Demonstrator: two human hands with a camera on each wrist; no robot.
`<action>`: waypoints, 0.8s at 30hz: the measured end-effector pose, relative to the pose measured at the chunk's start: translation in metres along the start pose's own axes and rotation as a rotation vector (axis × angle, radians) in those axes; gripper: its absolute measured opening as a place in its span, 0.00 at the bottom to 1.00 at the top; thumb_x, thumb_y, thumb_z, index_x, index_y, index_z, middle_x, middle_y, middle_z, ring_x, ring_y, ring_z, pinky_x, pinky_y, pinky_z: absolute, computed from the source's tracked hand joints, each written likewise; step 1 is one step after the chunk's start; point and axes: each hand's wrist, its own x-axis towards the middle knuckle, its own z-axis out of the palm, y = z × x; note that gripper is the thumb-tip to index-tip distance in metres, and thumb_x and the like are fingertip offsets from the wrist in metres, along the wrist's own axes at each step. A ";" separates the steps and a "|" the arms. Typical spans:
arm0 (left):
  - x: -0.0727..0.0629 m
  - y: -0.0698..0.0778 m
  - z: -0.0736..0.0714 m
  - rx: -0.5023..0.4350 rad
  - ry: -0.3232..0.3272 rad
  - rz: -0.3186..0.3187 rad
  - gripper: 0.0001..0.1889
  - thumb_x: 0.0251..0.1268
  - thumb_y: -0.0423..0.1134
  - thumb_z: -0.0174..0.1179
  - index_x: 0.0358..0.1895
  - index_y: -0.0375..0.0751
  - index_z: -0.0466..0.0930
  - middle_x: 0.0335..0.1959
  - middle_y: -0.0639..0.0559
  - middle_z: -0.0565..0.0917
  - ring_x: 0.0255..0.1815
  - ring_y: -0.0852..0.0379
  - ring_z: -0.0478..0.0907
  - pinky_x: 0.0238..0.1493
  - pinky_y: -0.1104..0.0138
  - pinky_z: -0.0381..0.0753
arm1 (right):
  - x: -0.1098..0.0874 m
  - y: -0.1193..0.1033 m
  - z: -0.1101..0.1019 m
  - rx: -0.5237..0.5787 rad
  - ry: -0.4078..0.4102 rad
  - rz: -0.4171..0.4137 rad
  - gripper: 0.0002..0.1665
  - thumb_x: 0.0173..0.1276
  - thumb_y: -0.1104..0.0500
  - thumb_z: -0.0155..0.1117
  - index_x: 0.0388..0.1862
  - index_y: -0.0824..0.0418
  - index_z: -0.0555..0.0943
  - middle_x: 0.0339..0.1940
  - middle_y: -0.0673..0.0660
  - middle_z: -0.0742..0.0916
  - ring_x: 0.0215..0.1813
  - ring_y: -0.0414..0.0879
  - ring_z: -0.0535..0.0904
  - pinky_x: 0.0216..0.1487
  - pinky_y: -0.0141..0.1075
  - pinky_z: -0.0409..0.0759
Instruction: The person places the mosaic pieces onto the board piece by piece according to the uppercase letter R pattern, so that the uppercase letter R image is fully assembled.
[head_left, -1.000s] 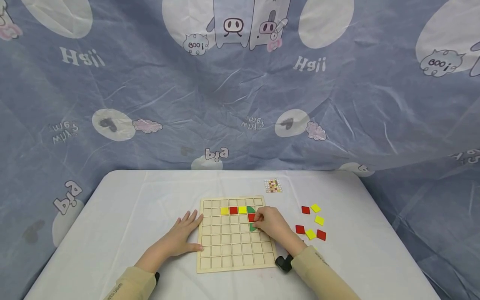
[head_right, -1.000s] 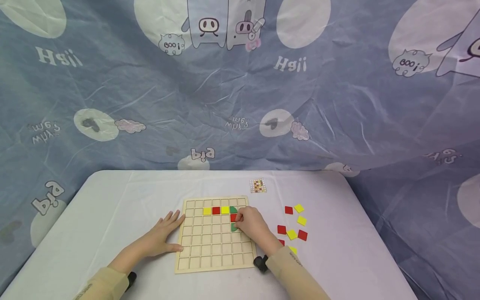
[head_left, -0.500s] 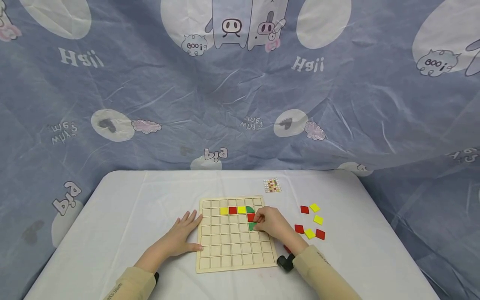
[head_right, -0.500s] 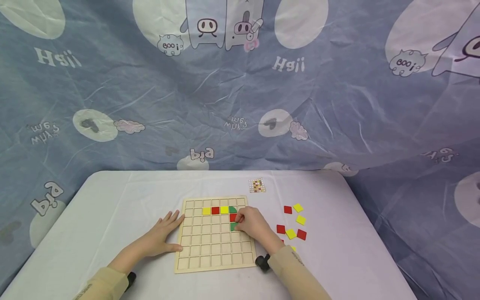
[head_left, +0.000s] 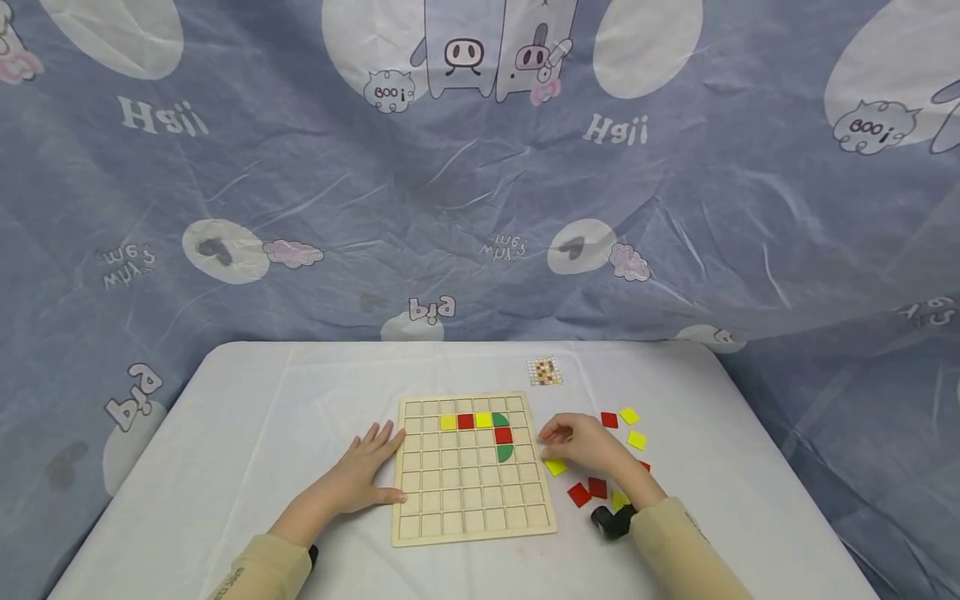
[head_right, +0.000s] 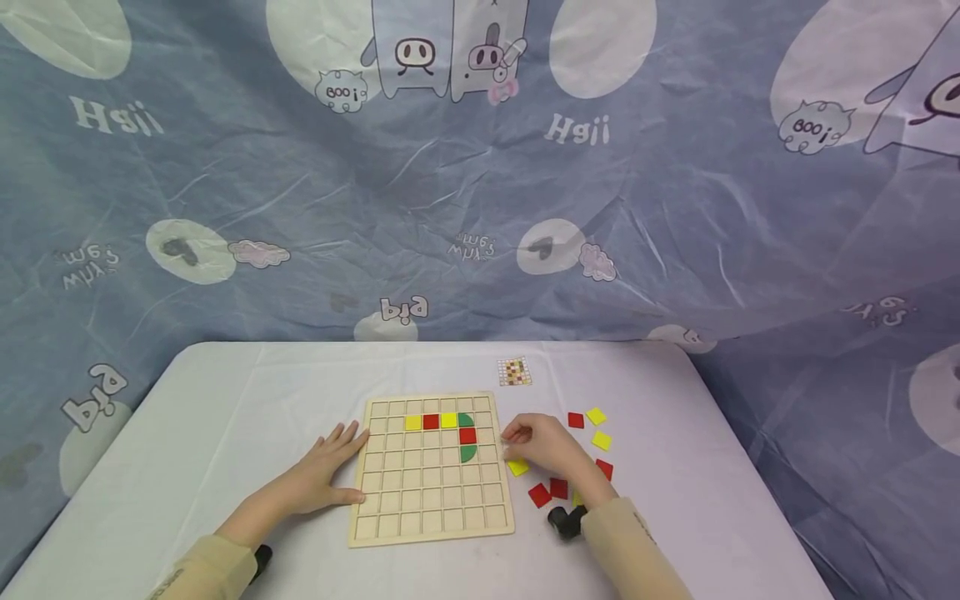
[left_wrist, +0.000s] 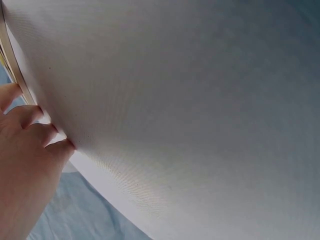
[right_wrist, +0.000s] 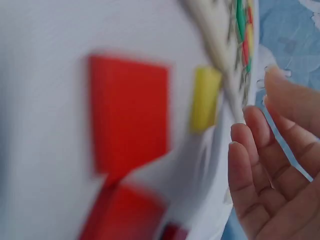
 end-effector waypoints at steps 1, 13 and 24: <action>0.000 0.000 0.000 0.000 0.003 0.005 0.54 0.48 0.59 0.72 0.77 0.40 0.57 0.80 0.37 0.52 0.81 0.35 0.43 0.78 0.40 0.44 | -0.001 0.004 0.000 -0.014 -0.005 0.007 0.10 0.55 0.60 0.77 0.35 0.55 0.84 0.30 0.48 0.84 0.35 0.42 0.77 0.39 0.32 0.77; -0.002 -0.002 0.004 -0.021 0.003 -0.001 0.54 0.48 0.60 0.72 0.76 0.41 0.58 0.80 0.37 0.52 0.81 0.35 0.42 0.78 0.40 0.43 | -0.017 0.020 0.005 -0.076 -0.044 -0.024 0.14 0.51 0.63 0.79 0.35 0.56 0.84 0.31 0.50 0.79 0.36 0.43 0.72 0.36 0.28 0.73; -0.001 -0.001 0.002 -0.013 0.013 -0.003 0.54 0.46 0.61 0.72 0.76 0.41 0.58 0.80 0.38 0.52 0.81 0.36 0.43 0.78 0.40 0.44 | -0.013 0.008 0.000 -0.023 -0.007 -0.005 0.12 0.52 0.61 0.79 0.29 0.55 0.82 0.25 0.49 0.79 0.31 0.43 0.73 0.30 0.28 0.72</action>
